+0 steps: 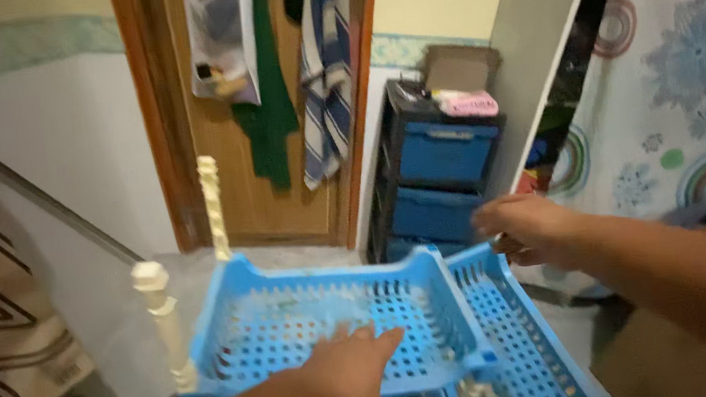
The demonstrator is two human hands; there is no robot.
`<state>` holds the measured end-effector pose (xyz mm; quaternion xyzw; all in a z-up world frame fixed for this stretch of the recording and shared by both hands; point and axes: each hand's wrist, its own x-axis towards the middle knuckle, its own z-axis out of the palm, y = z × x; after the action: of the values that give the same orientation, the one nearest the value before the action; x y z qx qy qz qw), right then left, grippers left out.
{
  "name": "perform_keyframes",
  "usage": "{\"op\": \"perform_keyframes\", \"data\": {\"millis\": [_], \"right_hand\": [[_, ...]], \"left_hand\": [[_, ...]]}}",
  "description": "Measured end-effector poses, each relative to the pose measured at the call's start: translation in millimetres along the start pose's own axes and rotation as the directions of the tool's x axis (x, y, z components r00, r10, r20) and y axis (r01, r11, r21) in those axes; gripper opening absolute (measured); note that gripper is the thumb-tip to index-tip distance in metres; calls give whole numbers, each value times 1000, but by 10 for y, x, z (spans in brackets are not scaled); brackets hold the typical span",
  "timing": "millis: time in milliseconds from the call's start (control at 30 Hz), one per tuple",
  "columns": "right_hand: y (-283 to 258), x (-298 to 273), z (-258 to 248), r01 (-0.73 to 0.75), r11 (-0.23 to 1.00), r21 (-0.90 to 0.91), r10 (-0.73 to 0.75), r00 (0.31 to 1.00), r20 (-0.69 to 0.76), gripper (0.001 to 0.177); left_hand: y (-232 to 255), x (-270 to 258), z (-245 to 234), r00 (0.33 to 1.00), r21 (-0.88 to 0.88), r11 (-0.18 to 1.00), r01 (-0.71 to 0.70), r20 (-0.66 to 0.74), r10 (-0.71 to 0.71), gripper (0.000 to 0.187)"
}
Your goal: The person disassembles a blue plastic three-tier storage rack by removing the top basket, then the middle basket, and finally the bottom basket along with the vertical support poles. After disassembly, the person wipes the inside of one basket with a cloth.
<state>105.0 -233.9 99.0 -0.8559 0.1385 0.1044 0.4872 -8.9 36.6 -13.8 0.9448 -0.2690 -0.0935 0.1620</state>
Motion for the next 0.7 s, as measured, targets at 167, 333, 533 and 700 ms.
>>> {"op": "perform_keyframes", "data": {"millis": [167, 333, 533, 700], "right_hand": [[-543, -461, 825, 307, 952, 0, -292, 905, 310, 39], [-921, -1219, 1732, 517, 852, 81, -461, 668, 584, 65], [-1112, -1593, 2374, 418, 900, 123, -387, 640, 664, 45], [-1005, -1588, 2556, 432, 889, 155, -439, 700, 564, 42]], "left_hand": [[-788, -634, -30, 937, -601, 799, -37, -299, -182, 57], [-1388, -1368, -308, 782, -624, 645, 442, -85, -618, 35], [-1372, -1480, -379, 956, -380, 912, 153, -179, -234, 57], [-1289, -1230, -274, 941, -729, 681, 67, -181, -287, 57]]}}
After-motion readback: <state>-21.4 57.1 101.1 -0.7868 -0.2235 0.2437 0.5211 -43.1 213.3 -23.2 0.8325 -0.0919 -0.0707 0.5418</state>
